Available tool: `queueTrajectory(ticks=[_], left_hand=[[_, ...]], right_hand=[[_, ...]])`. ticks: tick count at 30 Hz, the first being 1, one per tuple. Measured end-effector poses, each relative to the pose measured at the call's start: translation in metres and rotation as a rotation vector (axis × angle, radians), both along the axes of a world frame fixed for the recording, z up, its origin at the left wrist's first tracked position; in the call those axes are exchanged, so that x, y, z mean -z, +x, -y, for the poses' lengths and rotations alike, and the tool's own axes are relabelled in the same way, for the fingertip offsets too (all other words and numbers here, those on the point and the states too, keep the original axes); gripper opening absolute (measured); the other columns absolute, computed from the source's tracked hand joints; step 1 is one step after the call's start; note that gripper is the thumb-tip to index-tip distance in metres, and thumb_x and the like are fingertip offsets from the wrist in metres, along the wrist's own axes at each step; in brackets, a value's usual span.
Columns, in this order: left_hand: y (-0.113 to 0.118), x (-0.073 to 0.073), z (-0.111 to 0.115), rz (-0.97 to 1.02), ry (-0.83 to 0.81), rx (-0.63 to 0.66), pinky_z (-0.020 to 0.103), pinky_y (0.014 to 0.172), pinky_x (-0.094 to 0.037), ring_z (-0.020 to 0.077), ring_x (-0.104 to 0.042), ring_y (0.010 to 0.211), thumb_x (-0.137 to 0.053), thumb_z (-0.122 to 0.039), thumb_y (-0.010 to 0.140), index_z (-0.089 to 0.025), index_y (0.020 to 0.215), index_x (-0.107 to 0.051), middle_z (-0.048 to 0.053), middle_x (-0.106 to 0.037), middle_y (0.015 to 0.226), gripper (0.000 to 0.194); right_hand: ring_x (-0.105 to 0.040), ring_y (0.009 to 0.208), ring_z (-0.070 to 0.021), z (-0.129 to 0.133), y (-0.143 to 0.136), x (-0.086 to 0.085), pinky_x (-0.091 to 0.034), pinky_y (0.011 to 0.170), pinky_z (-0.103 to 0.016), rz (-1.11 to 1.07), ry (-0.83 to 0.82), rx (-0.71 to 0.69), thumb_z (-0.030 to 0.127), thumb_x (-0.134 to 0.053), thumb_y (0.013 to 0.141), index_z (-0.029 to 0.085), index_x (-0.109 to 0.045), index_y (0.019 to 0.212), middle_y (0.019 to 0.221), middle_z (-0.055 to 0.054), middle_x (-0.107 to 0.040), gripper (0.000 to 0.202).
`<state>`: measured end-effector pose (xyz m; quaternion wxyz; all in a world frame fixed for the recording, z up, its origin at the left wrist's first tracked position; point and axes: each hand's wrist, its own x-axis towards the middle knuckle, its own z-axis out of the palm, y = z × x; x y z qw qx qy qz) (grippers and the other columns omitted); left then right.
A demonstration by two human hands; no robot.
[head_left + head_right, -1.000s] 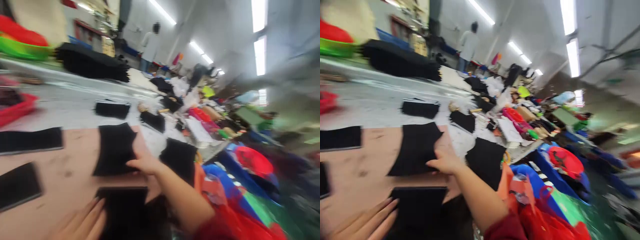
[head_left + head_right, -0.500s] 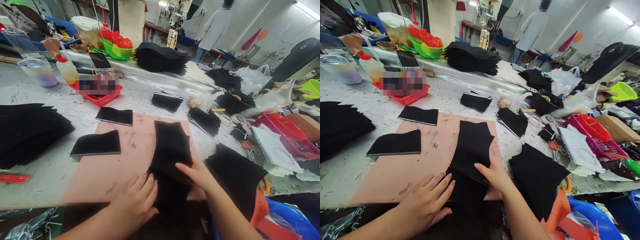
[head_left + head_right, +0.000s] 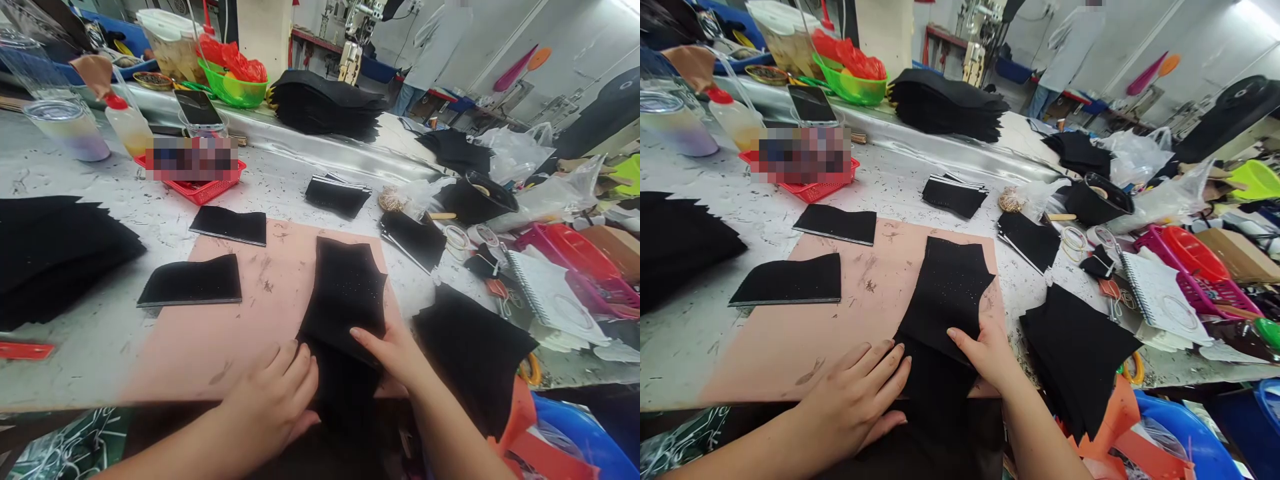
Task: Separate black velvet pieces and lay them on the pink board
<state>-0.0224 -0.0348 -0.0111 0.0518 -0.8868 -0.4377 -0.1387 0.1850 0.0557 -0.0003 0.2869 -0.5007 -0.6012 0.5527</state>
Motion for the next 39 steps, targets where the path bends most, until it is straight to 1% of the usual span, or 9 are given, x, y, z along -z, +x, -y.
queueTrajectory(ticks=[5,9,11,16,19,24,30,35,39], left_hand=[[-0.001,0.001,-0.003,0.007,-0.015,0.002,0.035,0.085,-0.034,0.0254,-0.056,0.099,-0.053,-0.049,0.081,-0.014,0.106,-0.059,0.009,-0.065,0.108,0.043],[0.000,0.003,-0.004,0.029,-0.042,-0.001,0.035,0.086,-0.035,0.0255,-0.055,0.100,-0.053,-0.049,0.081,-0.015,0.106,-0.059,0.009,-0.064,0.108,0.043],[-0.001,0.003,-0.004,0.044,-0.059,-0.014,0.035,0.086,-0.035,0.0254,-0.055,0.101,-0.052,-0.049,0.081,-0.016,0.107,-0.058,0.009,-0.063,0.108,0.043],[-0.005,0.005,-0.004,0.079,-0.093,0.002,0.038,0.097,-0.030,0.0289,-0.046,0.118,-0.048,-0.062,0.077,-0.019,0.108,-0.057,0.008,-0.060,0.114,0.053],[-0.007,0.003,-0.006,0.046,-0.129,0.029,0.039,0.097,-0.031,0.0301,-0.043,0.121,-0.049,-0.065,0.074,-0.019,0.110,-0.057,0.010,-0.059,0.116,0.059],[-0.004,0.001,-0.009,-0.007,-0.172,0.043,0.041,0.097,-0.032,0.0323,-0.040,0.124,-0.049,-0.069,0.071,-0.018,0.112,-0.058,0.013,-0.057,0.119,0.066],[0.002,0.000,-0.013,-0.016,-0.133,0.040,0.042,0.094,-0.034,0.0360,-0.041,0.122,-0.059,-0.070,0.061,-0.018,0.105,-0.063,0.015,-0.048,0.133,0.068],[0.013,0.002,-0.013,-0.050,-0.141,0.027,0.041,0.092,-0.036,0.0365,-0.045,0.119,-0.061,-0.069,0.061,-0.016,0.107,-0.063,0.019,-0.052,0.128,0.071],[0.024,0.009,-0.010,-0.078,-0.109,0.065,0.047,0.091,-0.035,0.0441,-0.044,0.117,-0.062,-0.072,0.054,-0.022,0.122,-0.055,0.012,-0.047,0.134,0.084]], right_hand=[[-0.055,0.111,-0.0289,-0.001,0.001,0.002,-0.044,0.096,-0.047,0.058,0.025,-0.034,0.042,-0.063,0.076,0.022,-0.055,0.119,0.117,-0.010,-0.061,0.048],[-0.050,0.117,-0.0289,0.000,0.000,0.000,-0.046,0.095,-0.044,0.064,0.074,-0.001,0.036,-0.064,0.076,0.025,-0.031,0.139,0.132,-0.010,-0.050,0.072],[-0.046,0.121,-0.0294,0.000,0.000,0.000,-0.047,0.094,-0.043,0.087,0.101,0.011,0.035,-0.065,0.076,0.025,-0.027,0.140,0.133,-0.010,-0.048,0.076],[-0.048,0.118,-0.0289,-0.002,0.000,0.000,-0.046,0.095,-0.041,0.099,0.109,-0.027,0.035,-0.063,0.076,0.022,-0.049,0.126,0.127,-0.010,-0.053,0.053],[-0.054,0.112,-0.0269,-0.004,0.002,-0.002,-0.045,0.095,-0.040,0.172,0.161,-0.058,0.033,-0.062,0.076,0.021,-0.058,0.115,0.117,-0.008,-0.061,0.042],[-0.060,0.102,-0.0270,-0.007,0.006,-0.007,-0.047,0.091,-0.042,0.296,0.140,-0.052,0.028,-0.062,0.073,0.019,-0.062,0.109,0.105,-0.008,-0.067,0.037],[-0.058,0.105,-0.0273,-0.006,0.008,-0.009,-0.046,0.091,-0.042,0.335,0.156,-0.076,0.024,-0.063,0.072,0.019,-0.063,0.107,0.108,-0.007,-0.067,0.036],[-0.057,0.106,-0.0283,-0.005,0.006,-0.008,-0.045,0.091,-0.043,0.382,0.211,-0.106,0.024,-0.063,0.073,0.019,-0.063,0.107,0.107,-0.008,-0.066,0.034],[-0.056,0.108,-0.0275,-0.006,0.013,-0.011,-0.044,0.091,-0.042,0.399,0.223,-0.125,0.024,-0.062,0.073,0.018,-0.060,0.112,0.110,-0.009,-0.064,0.040]])
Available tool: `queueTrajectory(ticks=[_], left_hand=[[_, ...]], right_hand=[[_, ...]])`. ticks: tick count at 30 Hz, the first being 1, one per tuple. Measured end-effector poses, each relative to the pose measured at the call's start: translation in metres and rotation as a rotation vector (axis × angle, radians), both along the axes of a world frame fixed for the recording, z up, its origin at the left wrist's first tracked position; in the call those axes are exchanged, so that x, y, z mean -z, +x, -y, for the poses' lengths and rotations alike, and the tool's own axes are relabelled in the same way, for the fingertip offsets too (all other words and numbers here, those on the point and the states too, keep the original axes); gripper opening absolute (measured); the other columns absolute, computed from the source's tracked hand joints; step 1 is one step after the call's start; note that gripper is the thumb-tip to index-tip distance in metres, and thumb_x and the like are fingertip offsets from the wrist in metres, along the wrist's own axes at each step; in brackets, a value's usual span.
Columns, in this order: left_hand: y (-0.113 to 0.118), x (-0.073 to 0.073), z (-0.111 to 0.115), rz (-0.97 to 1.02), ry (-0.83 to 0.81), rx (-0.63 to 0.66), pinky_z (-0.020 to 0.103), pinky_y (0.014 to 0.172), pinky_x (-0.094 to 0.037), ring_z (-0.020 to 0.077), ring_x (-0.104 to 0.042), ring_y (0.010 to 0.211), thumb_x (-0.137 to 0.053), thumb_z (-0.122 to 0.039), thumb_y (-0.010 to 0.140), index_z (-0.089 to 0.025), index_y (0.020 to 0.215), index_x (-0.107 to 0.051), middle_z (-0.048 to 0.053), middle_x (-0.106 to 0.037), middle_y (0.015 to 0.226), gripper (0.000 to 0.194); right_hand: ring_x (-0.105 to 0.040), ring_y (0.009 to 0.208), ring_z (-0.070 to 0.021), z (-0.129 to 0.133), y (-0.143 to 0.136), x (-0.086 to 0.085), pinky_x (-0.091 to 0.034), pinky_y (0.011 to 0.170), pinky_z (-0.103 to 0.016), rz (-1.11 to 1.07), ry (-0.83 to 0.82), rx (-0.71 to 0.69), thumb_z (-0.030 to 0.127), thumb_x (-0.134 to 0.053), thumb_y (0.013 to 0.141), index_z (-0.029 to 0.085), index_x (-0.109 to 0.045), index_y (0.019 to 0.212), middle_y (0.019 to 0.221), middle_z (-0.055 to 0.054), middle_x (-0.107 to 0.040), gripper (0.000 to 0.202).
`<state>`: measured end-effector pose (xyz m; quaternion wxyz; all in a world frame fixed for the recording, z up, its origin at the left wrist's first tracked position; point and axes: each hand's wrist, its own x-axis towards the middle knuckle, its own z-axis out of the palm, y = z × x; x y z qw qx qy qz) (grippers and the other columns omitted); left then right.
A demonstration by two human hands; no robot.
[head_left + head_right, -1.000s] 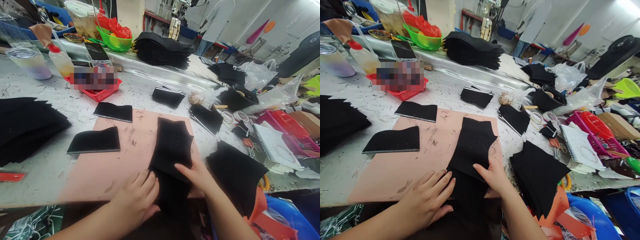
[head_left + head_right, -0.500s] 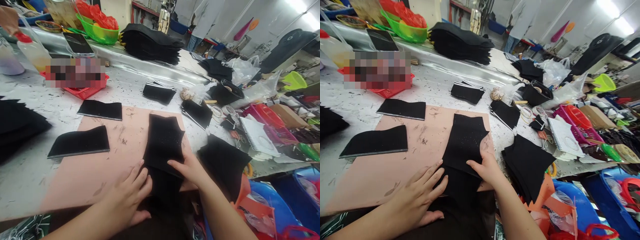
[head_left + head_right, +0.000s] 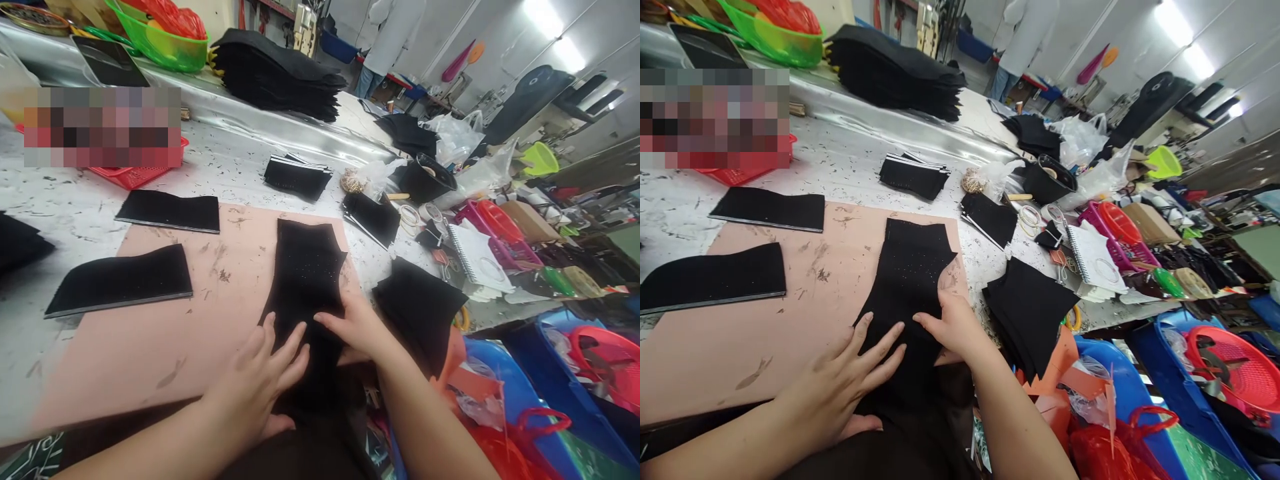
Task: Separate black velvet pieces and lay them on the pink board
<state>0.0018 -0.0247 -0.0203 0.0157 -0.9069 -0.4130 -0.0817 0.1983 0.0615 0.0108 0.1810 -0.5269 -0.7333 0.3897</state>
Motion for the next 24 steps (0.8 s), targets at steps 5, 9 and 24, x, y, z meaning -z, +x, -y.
queueTrajectory(ticks=[5,9,24], left_hand=[[0.006,0.002,0.002,-0.014,0.008,0.037,0.043,0.096,-0.031,0.0378,-0.041,0.121,-0.056,-0.072,0.062,-0.019,0.125,-0.052,0.013,-0.045,0.136,0.081],[0.009,0.000,0.000,-0.037,0.026,0.058,0.041,0.098,-0.028,0.0349,-0.042,0.120,-0.055,-0.072,0.063,-0.015,0.121,-0.054,0.017,-0.046,0.134,0.081],[0.026,-0.005,-0.008,-0.123,0.065,0.128,0.042,0.091,-0.031,0.0361,-0.048,0.114,-0.054,-0.074,0.062,-0.013,0.111,-0.061,0.019,-0.053,0.127,0.079]], right_hand=[[-0.062,0.079,-0.0193,0.000,0.020,-0.003,-0.050,0.073,-0.034,-0.144,-0.261,0.048,0.020,-0.061,0.070,0.020,-0.057,0.109,0.084,-0.002,-0.066,0.039],[-0.057,0.063,-0.0142,0.001,0.025,-0.001,-0.047,0.064,-0.029,-0.194,-0.276,0.165,0.022,-0.063,0.067,0.017,-0.056,0.100,0.067,0.004,-0.056,0.034],[-0.052,0.059,-0.0120,0.002,0.019,0.006,-0.043,0.061,-0.027,-0.115,-0.204,0.216,0.017,-0.064,0.066,0.017,-0.058,0.097,0.064,0.005,-0.052,0.031]])
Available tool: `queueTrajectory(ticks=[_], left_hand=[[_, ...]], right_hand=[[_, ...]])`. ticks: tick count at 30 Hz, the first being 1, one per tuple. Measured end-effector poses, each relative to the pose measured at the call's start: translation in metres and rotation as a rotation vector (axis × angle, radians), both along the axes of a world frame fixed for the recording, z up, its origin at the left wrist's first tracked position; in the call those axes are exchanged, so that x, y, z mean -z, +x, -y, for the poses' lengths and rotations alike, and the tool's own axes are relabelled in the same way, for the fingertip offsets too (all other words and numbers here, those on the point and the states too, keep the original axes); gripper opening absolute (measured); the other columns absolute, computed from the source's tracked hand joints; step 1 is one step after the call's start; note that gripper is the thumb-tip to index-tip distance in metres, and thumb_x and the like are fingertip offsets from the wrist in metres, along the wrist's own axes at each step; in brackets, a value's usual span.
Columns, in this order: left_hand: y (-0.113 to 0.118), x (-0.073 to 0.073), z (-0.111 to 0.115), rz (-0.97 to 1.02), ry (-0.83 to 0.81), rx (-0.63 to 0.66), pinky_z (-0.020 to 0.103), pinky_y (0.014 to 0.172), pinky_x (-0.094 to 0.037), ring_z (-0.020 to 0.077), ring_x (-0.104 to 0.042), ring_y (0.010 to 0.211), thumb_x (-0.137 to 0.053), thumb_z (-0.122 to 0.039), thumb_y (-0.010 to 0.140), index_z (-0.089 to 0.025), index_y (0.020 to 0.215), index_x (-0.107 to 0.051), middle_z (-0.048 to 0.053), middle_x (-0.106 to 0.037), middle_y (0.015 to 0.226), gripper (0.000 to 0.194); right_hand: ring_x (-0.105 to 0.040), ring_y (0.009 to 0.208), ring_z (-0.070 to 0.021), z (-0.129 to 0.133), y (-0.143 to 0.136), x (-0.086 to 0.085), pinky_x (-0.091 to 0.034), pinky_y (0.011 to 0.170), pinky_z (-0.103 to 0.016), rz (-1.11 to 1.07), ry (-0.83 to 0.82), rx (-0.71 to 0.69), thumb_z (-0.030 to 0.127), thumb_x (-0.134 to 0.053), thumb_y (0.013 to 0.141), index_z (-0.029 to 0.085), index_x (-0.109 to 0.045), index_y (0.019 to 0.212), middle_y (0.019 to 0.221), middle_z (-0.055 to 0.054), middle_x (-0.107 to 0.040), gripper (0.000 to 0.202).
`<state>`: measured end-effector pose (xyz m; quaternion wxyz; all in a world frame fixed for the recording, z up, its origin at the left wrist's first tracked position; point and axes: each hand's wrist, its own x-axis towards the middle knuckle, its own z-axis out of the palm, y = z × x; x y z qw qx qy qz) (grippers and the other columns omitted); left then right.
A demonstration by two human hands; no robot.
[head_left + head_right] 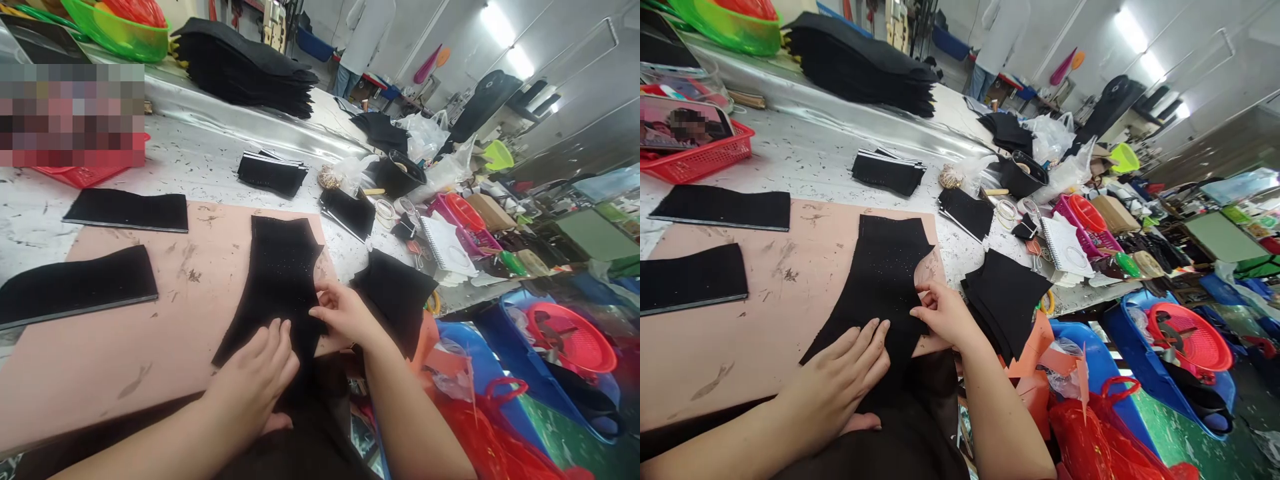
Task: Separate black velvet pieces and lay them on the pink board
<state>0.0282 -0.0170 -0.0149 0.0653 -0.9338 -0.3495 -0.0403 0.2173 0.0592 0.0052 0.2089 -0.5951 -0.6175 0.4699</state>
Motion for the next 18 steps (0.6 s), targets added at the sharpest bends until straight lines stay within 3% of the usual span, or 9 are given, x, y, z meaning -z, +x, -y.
queueTrajectory(ticks=[6,14,18], left_hand=[[0.011,-0.010,-0.003,-0.137,-0.076,0.081,0.045,0.086,-0.036,0.0412,-0.051,0.110,-0.048,-0.074,0.067,-0.023,0.128,-0.049,0.008,-0.043,0.138,0.079],[0.013,-0.016,-0.007,-0.221,-0.109,0.156,0.047,0.085,-0.036,0.0407,-0.054,0.105,-0.047,-0.071,0.070,-0.024,0.131,-0.044,0.010,-0.046,0.136,0.077],[0.013,-0.016,-0.009,-0.202,-0.098,0.158,0.046,0.085,-0.036,0.0402,-0.056,0.103,-0.049,-0.073,0.068,-0.022,0.129,-0.047,0.014,-0.050,0.131,0.079]], right_hand=[[-0.049,0.057,-0.0112,0.001,0.000,0.000,-0.041,0.060,-0.028,-0.003,0.007,0.020,0.016,-0.063,0.065,0.018,-0.058,0.092,0.062,0.006,-0.050,0.027],[-0.047,0.053,-0.0100,-0.008,-0.015,-0.011,-0.040,0.051,-0.025,-0.172,-0.083,0.054,0.028,-0.062,0.067,0.019,-0.052,0.094,0.063,0.007,-0.048,0.030],[-0.048,0.054,-0.0090,-0.007,-0.010,-0.017,-0.040,0.053,-0.023,-0.244,-0.106,0.033,0.023,-0.064,0.065,0.020,-0.049,0.103,0.062,0.008,-0.048,0.041]])
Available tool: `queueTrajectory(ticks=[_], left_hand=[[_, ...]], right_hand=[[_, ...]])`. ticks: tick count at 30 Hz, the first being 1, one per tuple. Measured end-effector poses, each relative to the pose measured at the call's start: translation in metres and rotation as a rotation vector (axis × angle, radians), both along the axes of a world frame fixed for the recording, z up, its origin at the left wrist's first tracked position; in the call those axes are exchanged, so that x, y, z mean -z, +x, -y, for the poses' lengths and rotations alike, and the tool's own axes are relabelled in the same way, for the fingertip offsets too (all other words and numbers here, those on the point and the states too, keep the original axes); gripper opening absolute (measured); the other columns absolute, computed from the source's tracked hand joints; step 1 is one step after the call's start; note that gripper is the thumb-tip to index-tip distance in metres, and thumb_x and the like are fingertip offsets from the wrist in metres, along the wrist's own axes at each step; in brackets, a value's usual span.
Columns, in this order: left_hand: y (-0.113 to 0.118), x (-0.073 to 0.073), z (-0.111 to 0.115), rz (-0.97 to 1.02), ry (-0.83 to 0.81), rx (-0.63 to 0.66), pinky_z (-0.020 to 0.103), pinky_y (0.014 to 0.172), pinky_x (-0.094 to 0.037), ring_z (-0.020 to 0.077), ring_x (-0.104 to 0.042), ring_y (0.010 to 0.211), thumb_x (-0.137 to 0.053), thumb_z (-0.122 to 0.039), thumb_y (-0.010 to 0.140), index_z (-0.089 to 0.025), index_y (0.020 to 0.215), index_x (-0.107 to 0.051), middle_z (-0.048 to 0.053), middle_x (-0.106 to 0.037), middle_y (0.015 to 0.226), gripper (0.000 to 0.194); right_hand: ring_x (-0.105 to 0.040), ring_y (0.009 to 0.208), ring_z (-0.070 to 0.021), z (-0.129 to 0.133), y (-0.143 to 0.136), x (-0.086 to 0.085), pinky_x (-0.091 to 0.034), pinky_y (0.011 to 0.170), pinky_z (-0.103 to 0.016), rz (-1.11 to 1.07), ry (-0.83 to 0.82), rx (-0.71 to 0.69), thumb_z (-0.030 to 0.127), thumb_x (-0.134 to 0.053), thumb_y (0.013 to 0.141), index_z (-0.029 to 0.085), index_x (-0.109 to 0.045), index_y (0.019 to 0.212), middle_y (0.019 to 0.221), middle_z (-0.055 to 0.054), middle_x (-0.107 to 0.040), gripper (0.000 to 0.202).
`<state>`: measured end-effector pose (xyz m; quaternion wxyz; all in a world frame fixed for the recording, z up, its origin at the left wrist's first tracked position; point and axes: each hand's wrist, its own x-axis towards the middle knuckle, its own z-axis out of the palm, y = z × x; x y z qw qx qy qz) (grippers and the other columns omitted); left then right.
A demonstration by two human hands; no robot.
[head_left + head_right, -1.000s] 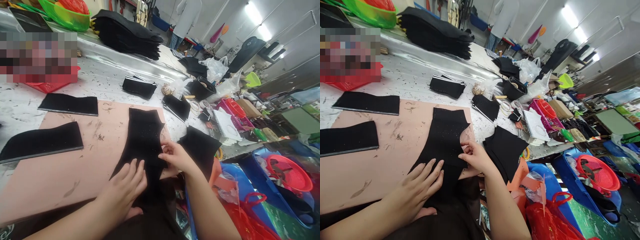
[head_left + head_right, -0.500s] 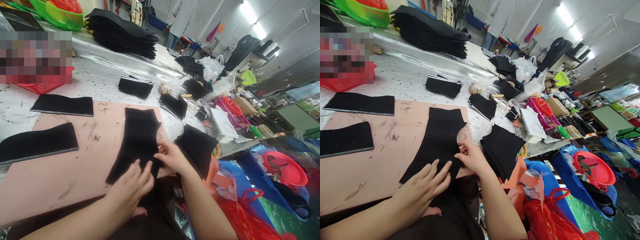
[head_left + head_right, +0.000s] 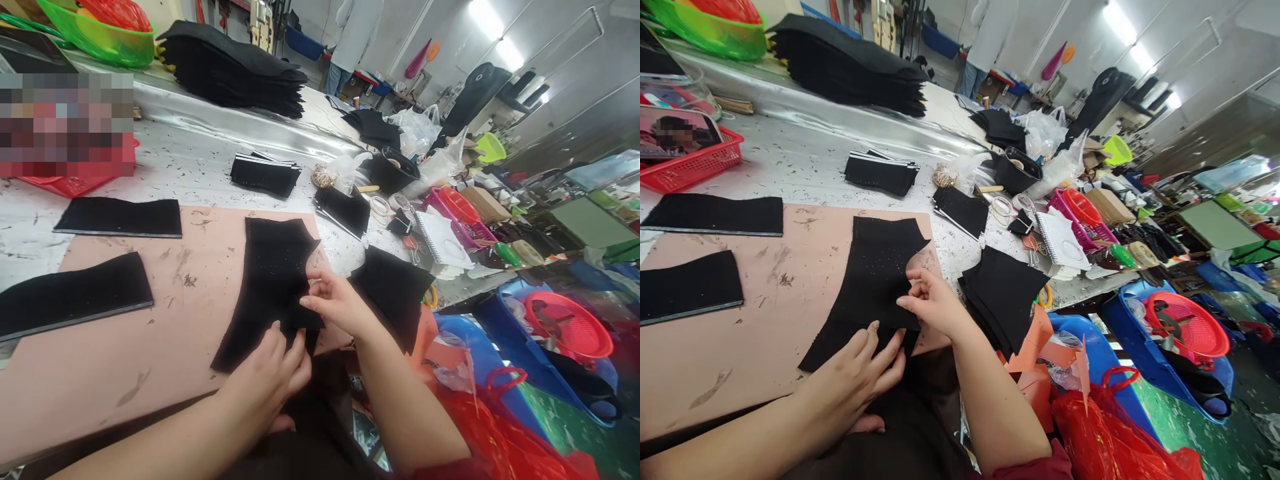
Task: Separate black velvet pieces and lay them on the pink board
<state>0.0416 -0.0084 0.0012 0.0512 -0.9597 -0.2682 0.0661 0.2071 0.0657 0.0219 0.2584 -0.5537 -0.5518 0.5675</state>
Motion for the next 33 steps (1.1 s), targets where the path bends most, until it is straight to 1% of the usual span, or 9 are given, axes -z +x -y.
queueTrajectory(ticks=[2,4,6,8,12,16,22,27,33], left_hand=[[-0.001,0.001,0.000,0.022,0.008,-0.014,0.046,0.084,-0.036,0.0406,-0.055,0.105,-0.049,-0.073,0.067,-0.020,0.127,-0.049,0.016,-0.052,0.129,0.080],[-0.001,0.003,0.001,0.041,0.018,-0.027,0.045,0.084,-0.036,0.0414,-0.054,0.106,-0.050,-0.074,0.066,-0.020,0.126,-0.050,0.017,-0.053,0.127,0.081],[-0.001,0.004,0.001,0.052,0.023,-0.033,0.046,0.083,-0.036,0.0418,-0.054,0.105,-0.051,-0.074,0.065,-0.020,0.125,-0.051,0.017,-0.053,0.127,0.081],[-0.001,0.005,0.001,0.060,0.022,-0.031,0.045,0.083,-0.036,0.0415,-0.055,0.104,-0.051,-0.074,0.064,-0.020,0.124,-0.052,0.018,-0.054,0.126,0.081],[-0.001,0.004,0.001,0.068,0.027,-0.034,0.045,0.082,-0.036,0.0408,-0.056,0.102,-0.051,-0.074,0.064,-0.020,0.124,-0.052,0.018,-0.053,0.127,0.081],[-0.001,0.003,0.002,0.074,0.017,-0.042,0.045,0.084,-0.036,0.0397,-0.056,0.102,-0.052,-0.074,0.064,-0.020,0.123,-0.052,0.019,-0.052,0.128,0.081],[-0.001,0.002,0.001,0.101,-0.001,-0.056,0.046,0.086,-0.035,0.0386,-0.055,0.104,-0.054,-0.073,0.063,-0.020,0.123,-0.053,0.019,-0.052,0.128,0.079],[-0.001,0.004,0.002,0.108,0.003,-0.060,0.046,0.085,-0.036,0.0416,-0.053,0.106,-0.054,-0.073,0.063,-0.020,0.123,-0.053,0.019,-0.052,0.128,0.080],[-0.003,0.003,0.004,0.104,-0.022,-0.069,0.046,0.084,-0.037,0.0418,-0.052,0.109,-0.055,-0.071,0.065,-0.020,0.124,-0.052,0.017,-0.052,0.129,0.078]], right_hand=[[-0.050,0.057,-0.0096,0.005,0.010,-0.002,-0.041,0.055,-0.023,0.004,-0.040,-0.077,0.021,-0.065,0.065,0.020,-0.046,0.111,0.062,0.008,-0.049,0.049],[-0.050,0.057,-0.0098,0.012,0.021,-0.003,-0.040,0.052,-0.022,0.023,-0.100,-0.137,0.020,-0.065,0.067,0.022,-0.042,0.120,0.064,0.008,-0.050,0.058],[-0.048,0.055,-0.0092,0.018,0.029,-0.003,-0.038,0.049,-0.021,0.025,-0.126,-0.140,0.019,-0.065,0.067,0.023,-0.040,0.122,0.065,0.007,-0.051,0.061],[-0.048,0.054,-0.0085,0.022,0.032,-0.001,-0.038,0.050,-0.021,0.020,-0.111,-0.117,0.017,-0.065,0.068,0.024,-0.041,0.122,0.065,0.008,-0.050,0.060],[-0.048,0.053,-0.0086,0.024,0.028,0.003,-0.038,0.047,-0.020,0.048,-0.080,-0.079,0.015,-0.063,0.069,0.024,-0.042,0.121,0.063,0.008,-0.050,0.056],[-0.049,0.054,-0.0090,0.023,0.024,0.005,-0.038,0.047,-0.020,0.127,-0.058,-0.067,0.011,-0.062,0.068,0.022,-0.045,0.119,0.061,0.008,-0.051,0.055],[-0.048,0.054,-0.0093,0.024,0.022,0.005,-0.040,0.053,-0.022,0.260,0.027,-0.100,0.010,-0.061,0.068,0.022,-0.048,0.118,0.061,0.008,-0.051,0.053],[-0.050,0.057,-0.0108,0.025,0.021,0.002,-0.041,0.059,-0.025,0.359,0.084,-0.133,0.010,-0.060,0.069,0.022,-0.047,0.118,0.062,0.008,-0.052,0.053],[-0.053,0.057,-0.0116,0.030,0.018,0.003,-0.042,0.059,-0.025,0.434,0.126,-0.154,0.011,-0.058,0.072,0.024,-0.046,0.119,0.064,0.008,-0.054,0.050]])
